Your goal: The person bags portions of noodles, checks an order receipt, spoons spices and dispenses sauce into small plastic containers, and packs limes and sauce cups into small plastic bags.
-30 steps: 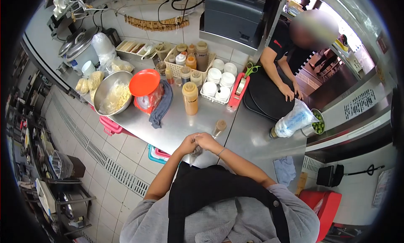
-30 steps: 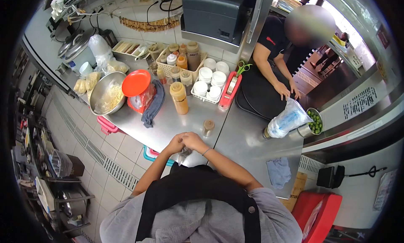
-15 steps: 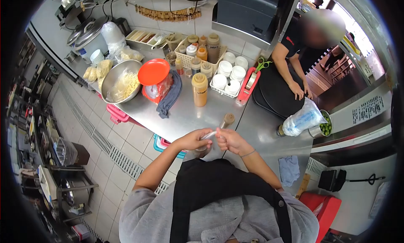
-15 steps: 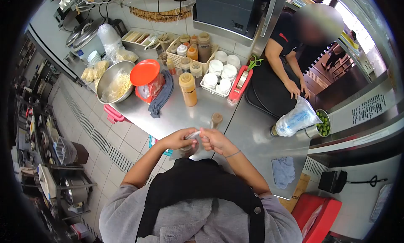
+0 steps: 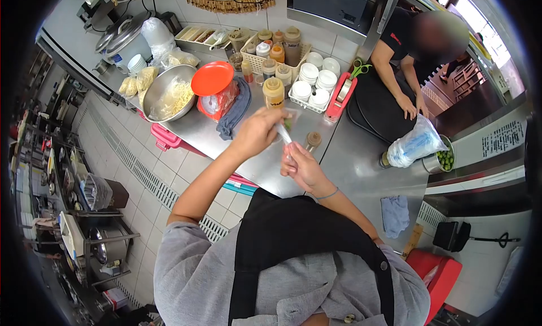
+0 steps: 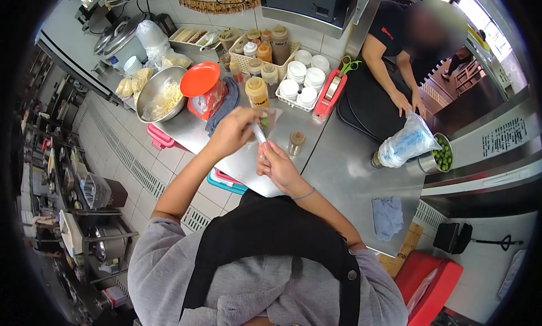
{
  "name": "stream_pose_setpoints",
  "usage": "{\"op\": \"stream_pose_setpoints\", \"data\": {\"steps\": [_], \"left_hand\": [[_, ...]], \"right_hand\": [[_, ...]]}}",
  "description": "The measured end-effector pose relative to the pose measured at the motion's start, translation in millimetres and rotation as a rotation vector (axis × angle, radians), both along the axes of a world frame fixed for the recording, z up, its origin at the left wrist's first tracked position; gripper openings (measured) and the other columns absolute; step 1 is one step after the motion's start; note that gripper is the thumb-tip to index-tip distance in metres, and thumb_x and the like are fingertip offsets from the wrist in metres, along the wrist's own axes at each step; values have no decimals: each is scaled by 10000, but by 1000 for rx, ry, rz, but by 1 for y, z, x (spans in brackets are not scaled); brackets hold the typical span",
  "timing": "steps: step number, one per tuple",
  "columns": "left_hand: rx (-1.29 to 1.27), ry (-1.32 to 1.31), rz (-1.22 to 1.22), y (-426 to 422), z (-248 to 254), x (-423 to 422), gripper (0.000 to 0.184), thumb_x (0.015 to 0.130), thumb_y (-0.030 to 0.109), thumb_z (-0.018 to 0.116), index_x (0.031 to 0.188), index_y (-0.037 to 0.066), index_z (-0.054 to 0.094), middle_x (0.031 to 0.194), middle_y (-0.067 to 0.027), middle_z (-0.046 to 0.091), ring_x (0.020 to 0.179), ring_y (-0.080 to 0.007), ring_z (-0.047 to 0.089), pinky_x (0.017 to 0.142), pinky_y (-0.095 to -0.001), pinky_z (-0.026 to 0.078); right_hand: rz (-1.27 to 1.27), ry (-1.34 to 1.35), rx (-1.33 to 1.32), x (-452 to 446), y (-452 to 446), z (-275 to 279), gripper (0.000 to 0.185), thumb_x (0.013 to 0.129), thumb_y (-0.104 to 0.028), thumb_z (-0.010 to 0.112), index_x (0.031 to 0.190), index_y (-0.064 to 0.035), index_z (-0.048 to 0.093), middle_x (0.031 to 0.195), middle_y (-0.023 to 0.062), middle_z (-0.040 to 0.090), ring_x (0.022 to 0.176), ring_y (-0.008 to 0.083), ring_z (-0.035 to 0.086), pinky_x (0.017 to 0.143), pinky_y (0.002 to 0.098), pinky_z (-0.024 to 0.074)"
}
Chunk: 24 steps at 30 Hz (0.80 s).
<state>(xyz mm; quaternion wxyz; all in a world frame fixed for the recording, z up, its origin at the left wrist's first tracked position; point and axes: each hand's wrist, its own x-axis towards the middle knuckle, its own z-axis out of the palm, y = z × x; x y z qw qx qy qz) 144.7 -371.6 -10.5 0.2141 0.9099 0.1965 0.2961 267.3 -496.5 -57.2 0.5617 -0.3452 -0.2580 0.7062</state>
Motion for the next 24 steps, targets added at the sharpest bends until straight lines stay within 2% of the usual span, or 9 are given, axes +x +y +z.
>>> {"op": "stream_pose_setpoints", "data": {"steps": [6,7,10,12,14,16,17,21,24], "left_hand": [[154,-464,-217,2,56,12,321,738,-76,610,1027,48,549,888,-84,607,869,-236,599,722,-327,487],[-457,-792,-388,-12,57,19,280,771,-84,616,1008,37,528,888,-65,595,889,-161,595,724,-292,493],[-819,-874,-746,-21,78,12,266,765,-43,652,974,50,516,870,-54,576,816,-111,574,736,-253,467],[-700,-740,-748,-22,84,2,261,759,-20,666,967,56,528,873,-52,580,800,-114,566,745,-257,456],[-321,-456,-581,-16,85,-15,230,748,37,685,945,64,571,877,-38,588,792,-127,557,786,-273,425],[-356,-355,-427,-29,79,-22,206,756,36,667,945,54,587,875,-30,587,821,-117,560,799,-272,415],[-464,-371,-296,-36,77,-23,182,769,4,656,923,45,568,878,-20,592,850,-99,560,882,-294,411],[-523,-745,-83,-58,56,-9,202,786,-80,623,918,20,507,914,-40,612,912,-97,584,1005,-325,380],[-681,-902,-15,-75,46,-3,225,798,-82,606,978,-7,492,965,-111,638,958,-158,618,900,-292,467]], "right_hand": [[221,659,282,-24,5,40,237,999,-307,345,845,-155,443,642,-28,345,628,114,391,685,311,376],[404,696,425,-26,14,46,235,986,-318,377,836,-148,438,651,-21,352,621,121,400,675,324,380],[719,744,652,-23,35,64,220,965,-282,430,838,-116,499,709,-5,464,674,149,490,701,340,409],[-104,-464,587,12,10,111,226,948,-236,454,857,-62,564,741,15,564,742,173,558,733,330,428],[373,-758,965,58,59,120,198,927,-177,469,893,-26,593,771,51,615,769,181,596,713,308,444],[439,-1174,841,68,48,157,152,891,-146,506,853,-16,573,702,82,581,692,221,592,638,328,449],[240,-1434,1107,67,48,157,51,811,-81,561,827,-33,565,698,98,560,661,276,578,594,352,452],[-226,-1537,1217,50,27,150,139,692,-43,623,814,-61,558,692,101,558,650,293,574,578,369,457],[-318,-1674,1159,40,13,144,135,697,-51,630,815,-54,563,687,99,566,645,279,582,577,373,464]]}}
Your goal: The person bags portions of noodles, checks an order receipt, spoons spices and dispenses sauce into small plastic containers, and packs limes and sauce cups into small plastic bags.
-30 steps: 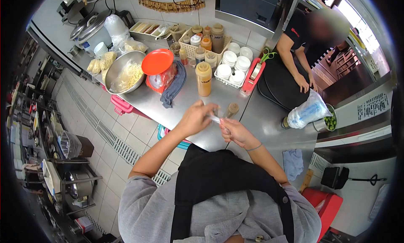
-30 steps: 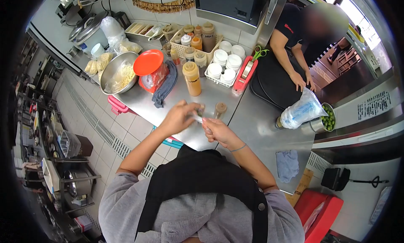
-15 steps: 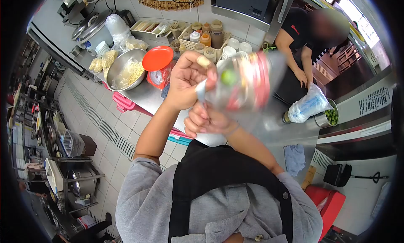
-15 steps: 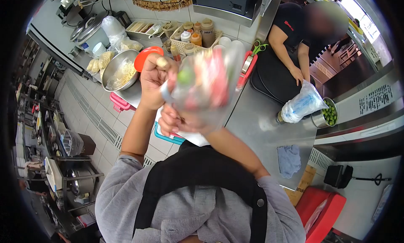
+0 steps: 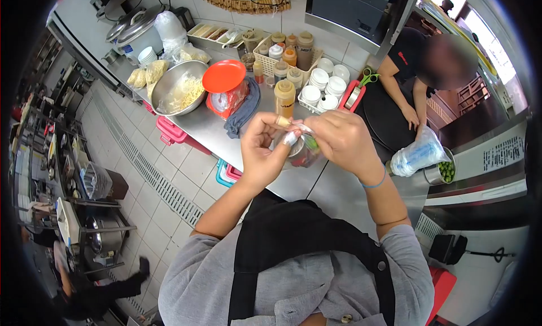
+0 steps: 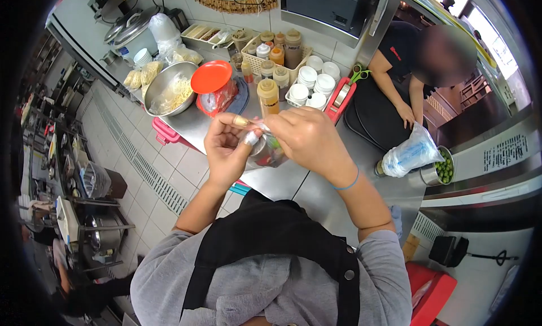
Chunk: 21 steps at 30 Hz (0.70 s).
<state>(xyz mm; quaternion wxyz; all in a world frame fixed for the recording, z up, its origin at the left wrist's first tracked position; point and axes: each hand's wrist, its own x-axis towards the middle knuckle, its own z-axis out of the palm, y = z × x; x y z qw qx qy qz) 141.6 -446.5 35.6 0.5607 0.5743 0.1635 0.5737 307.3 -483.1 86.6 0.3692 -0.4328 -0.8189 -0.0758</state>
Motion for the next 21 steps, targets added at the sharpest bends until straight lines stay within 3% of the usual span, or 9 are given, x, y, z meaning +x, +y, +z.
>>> {"op": "stream_pose_setpoints", "data": {"steps": [2,4,5,7,8,10,15,18,21], "left_hand": [[-38,-5,47,-1,-11,6,236,795,-84,611,986,-7,495,941,-109,640,920,-150,625,862,-279,486],[-71,-12,98,1,-20,8,247,793,-86,616,994,-6,499,916,-108,643,882,-143,632,823,-266,505],[-78,13,121,3,-25,8,254,791,-83,619,1008,-12,507,922,-113,647,887,-144,632,827,-263,501],[-63,85,157,1,-30,9,256,786,-90,597,1028,-28,540,952,-130,659,910,-155,635,832,-263,495],[-67,83,166,1,-33,10,256,786,-90,597,1028,-28,540,952,-130,659,910,-155,635,832,-263,495],[32,237,242,3,-43,11,271,776,-104,565,1039,-39,558,981,-137,665,924,-172,641,833,-269,493],[112,389,366,13,-70,11,339,742,-91,572,1073,-16,583,1002,-134,674,945,-217,657,824,-296,495],[31,377,308,17,-73,8,341,743,-88,569,1072,0,580,971,-121,680,931,-238,657,816,-303,484],[155,525,285,27,-87,5,351,753,-90,560,1088,13,543,911,-87,673,898,-212,639,804,-296,463]], "right_hand": [[-15,12,-34,-2,-2,-9,100,734,-54,617,820,-49,567,670,102,569,646,266,591,575,366,470],[-63,154,-323,-3,-2,-15,42,832,-87,573,829,-46,566,628,64,565,582,209,607,513,327,467],[-54,148,-328,-3,-1,-14,42,832,-87,573,829,-46,566,628,64,565,582,209,607,513,327,467],[-43,628,-960,-3,1,-11,154,920,-167,503,853,-39,558,596,16,529,523,157,606,448,277,459],[-37,622,-966,3,8,-17,154,920,-167,503,853,-39,558,596,16,529,523,157,606,448,277,459],[85,861,-1262,13,24,-32,226,949,-222,463,885,-22,548,595,-19,495,505,128,603,422,246,469],[125,1304,-1334,1,33,-75,238,951,-273,469,871,-56,527,601,-14,497,546,151,620,473,244,501],[169,1378,-1224,-5,34,-105,253,951,-288,475,847,-62,526,605,-14,502,537,140,605,476,237,492],[37,1383,-1075,-19,28,-120,256,948,-274,491,823,-54,530,617,-6,523,513,120,584,457,232,476]]}}
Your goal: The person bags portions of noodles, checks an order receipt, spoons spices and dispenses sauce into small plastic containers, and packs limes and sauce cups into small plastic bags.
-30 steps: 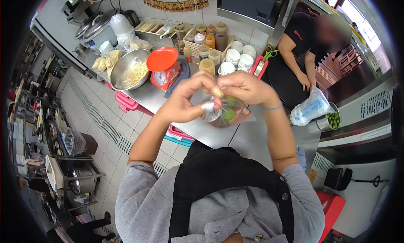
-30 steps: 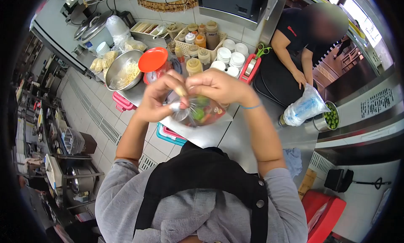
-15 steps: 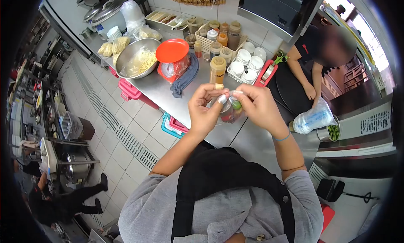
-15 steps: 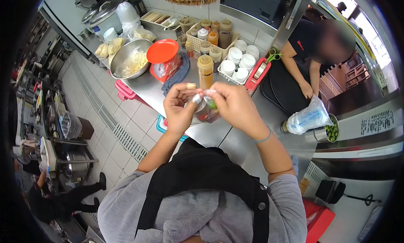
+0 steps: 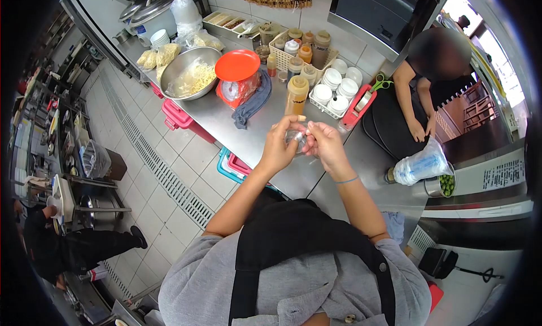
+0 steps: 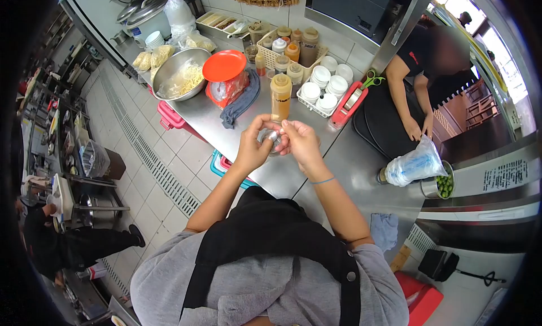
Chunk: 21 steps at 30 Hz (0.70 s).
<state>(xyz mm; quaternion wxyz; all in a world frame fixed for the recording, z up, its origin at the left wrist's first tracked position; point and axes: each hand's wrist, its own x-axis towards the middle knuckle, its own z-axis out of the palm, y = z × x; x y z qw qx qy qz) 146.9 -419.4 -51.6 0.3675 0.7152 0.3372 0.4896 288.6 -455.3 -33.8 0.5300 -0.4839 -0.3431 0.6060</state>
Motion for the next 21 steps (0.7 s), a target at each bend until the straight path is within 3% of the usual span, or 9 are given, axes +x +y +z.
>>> {"op": "stream_pose_setpoints", "data": {"steps": [4,5,6,7,9,11,15,18,21], "left_hand": [[-38,-53,-146,4,-21,6,415,777,-91,535,1160,42,443,869,-70,613,859,-155,591,792,-292,446],[-120,-149,-181,4,-27,9,436,787,-89,530,1182,52,414,872,-67,595,856,-144,581,788,-291,447],[-113,-152,-190,4,-32,12,436,787,-89,530,1182,52,414,872,-67,595,856,-144,581,788,-291,447],[-170,-204,-200,3,-34,14,449,787,-86,524,1194,62,404,886,-56,589,816,-139,576,760,-277,454],[-231,-257,-233,-1,-40,18,462,788,-82,518,1205,72,394,899,-45,584,776,-133,572,732,-263,460],[-637,-415,-201,-5,-40,20,409,830,-57,527,1198,65,397,909,-53,591,765,-109,581,654,-218,474],[-772,-584,-227,-12,-44,27,388,854,-11,562,1195,60,391,917,-73,601,773,-111,597,635,-222,509],[-761,-623,-218,-17,-41,30,413,842,-22,574,1200,56,383,893,-71,606,777,-118,599,679,-237,516],[-696,-620,-198,-20,-38,28,464,811,-42,594,1206,50,369,868,-76,613,779,-120,596,689,-236,497]], "right_hand": [[-231,-76,208,-16,-12,-25,70,896,-87,539,905,-20,520,719,25,559,598,90,572,532,205,474],[-298,-71,317,-20,-16,-32,83,868,-24,551,942,-14,512,766,32,565,638,81,565,567,196,470],[-329,-169,436,-23,-18,-48,224,795,37,590,987,-14,488,840,39,559,689,73,539,609,193,452],[-340,-175,443,-25,-21,-43,224,795,37,590,987,-14,488,840,39,559,689,73,539,609,193,452],[-367,-510,455,-28,-30,-33,285,750,17,644,982,-23,484,830,23,546,657,70,511,586,198,437],[-433,-568,439,-30,-33,-36,283,738,1,659,952,-26,476,800,24,541,633,71,494,564,203,424],[-560,-641,458,-34,-36,-38,265,749,19,651,867,-38,420,755,30,547,618,57,470,537,211,398],[-619,-652,487,-35,-35,-38,242,730,20,625,774,-37,393,708,69,499,583,145,464,527,292,406],[-620,-709,558,-33,-30,-49,244,701,30,621,731,-34,387,703,85,481,589,175,463,542,306,412]]}}
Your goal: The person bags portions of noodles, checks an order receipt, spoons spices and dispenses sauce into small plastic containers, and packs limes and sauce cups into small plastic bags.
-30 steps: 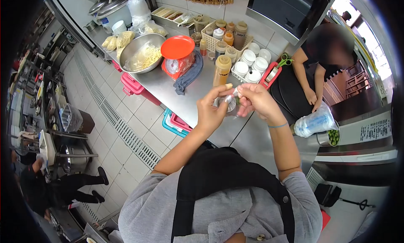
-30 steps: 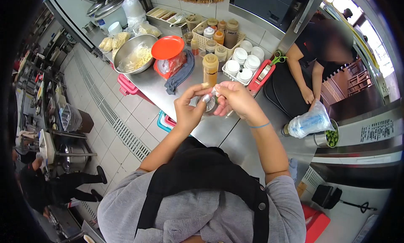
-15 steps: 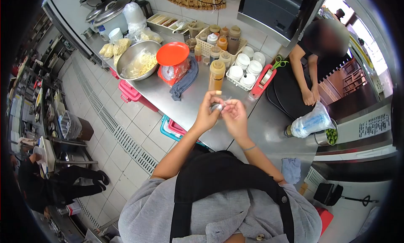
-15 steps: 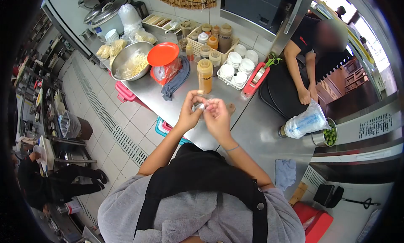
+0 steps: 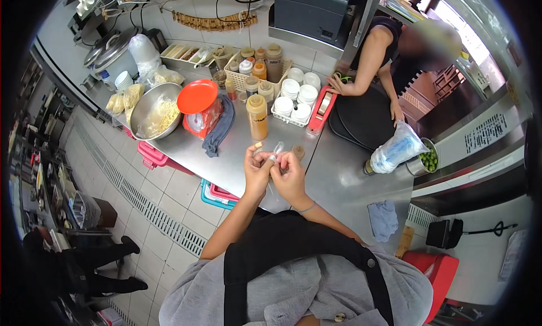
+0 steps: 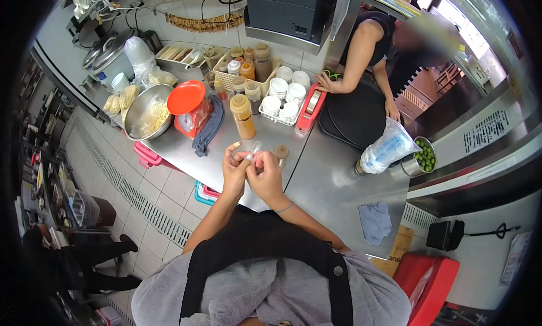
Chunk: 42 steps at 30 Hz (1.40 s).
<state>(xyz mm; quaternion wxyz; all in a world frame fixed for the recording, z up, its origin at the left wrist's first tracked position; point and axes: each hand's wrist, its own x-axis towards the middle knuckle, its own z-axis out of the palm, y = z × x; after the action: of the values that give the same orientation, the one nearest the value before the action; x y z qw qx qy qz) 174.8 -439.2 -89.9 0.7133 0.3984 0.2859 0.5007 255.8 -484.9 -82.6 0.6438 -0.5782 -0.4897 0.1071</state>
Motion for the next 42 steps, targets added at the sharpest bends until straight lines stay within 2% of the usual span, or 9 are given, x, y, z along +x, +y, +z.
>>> {"op": "stream_pose_setpoints", "data": {"steps": [2,4,6,9,17,28,33,39,42], "left_hand": [[42,17,29,1,0,-3,500,787,-54,609,1207,47,359,854,-83,616,780,-120,593,687,-233,481],[329,244,131,2,-2,-10,559,745,-63,632,1218,38,350,839,-87,619,798,-129,593,732,-243,462],[298,235,136,0,-2,-13,594,718,-62,644,1224,33,347,832,-85,619,806,-132,592,755,-248,447],[259,183,135,1,-7,-19,564,748,-68,641,1216,36,344,832,-73,621,777,-103,568,727,-229,442],[115,-18,196,-3,17,-15,498,793,-71,627,1194,36,350,844,-68,629,743,-68,539,689,-191,425],[189,48,39,3,27,-11,558,745,-75,635,1213,33,351,846,-48,615,755,-71,484,718,-203,382],[512,103,37,21,34,-2,566,744,-71,634,1220,55,355,879,-46,611,803,-74,503,714,-202,380],[547,62,-103,33,52,-13,570,749,-35,665,1218,60,355,890,-31,612,822,-75,512,734,-226,366],[503,-6,-335,51,48,-21,564,763,-33,657,1229,56,353,897,-30,613,838,-78,532,748,-214,376]], "right_hand": [[25,-102,39,6,0,3,255,705,39,616,718,-34,372,712,76,486,607,157,464,551,280,410],[54,-204,73,14,-2,10,266,709,49,610,705,-33,357,721,67,492,625,140,465,559,254,408],[298,-130,-177,22,-3,19,214,694,22,620,697,-24,411,717,92,489,618,193,493,554,304,412],[363,-116,-124,19,-3,20,190,700,21,616,707,-21,430,725,90,493,603,181,489,553,291,411],[199,-15,9,-5,0,33,214,677,38,633,711,-18,429,767,92,509,623,187,513,562,301,424],[111,-148,-11,7,-5,49,218,658,38,614,680,-32,408,765,113,499,677,270,527,584,337,432],[100,-282,-119,19,-7,76,206,678,10,610,680,-32,408,768,113,484,659,266,513,572,339,422],[139,-515,-24,25,5,97,201,691,4,609,696,-29,411,751,107,453,640,261,490,562,329,416],[254,-428,-77,27,2,101,201,713,-9,606,696,-32,407,764,95,465,661,261,493,589,350,420]]}}
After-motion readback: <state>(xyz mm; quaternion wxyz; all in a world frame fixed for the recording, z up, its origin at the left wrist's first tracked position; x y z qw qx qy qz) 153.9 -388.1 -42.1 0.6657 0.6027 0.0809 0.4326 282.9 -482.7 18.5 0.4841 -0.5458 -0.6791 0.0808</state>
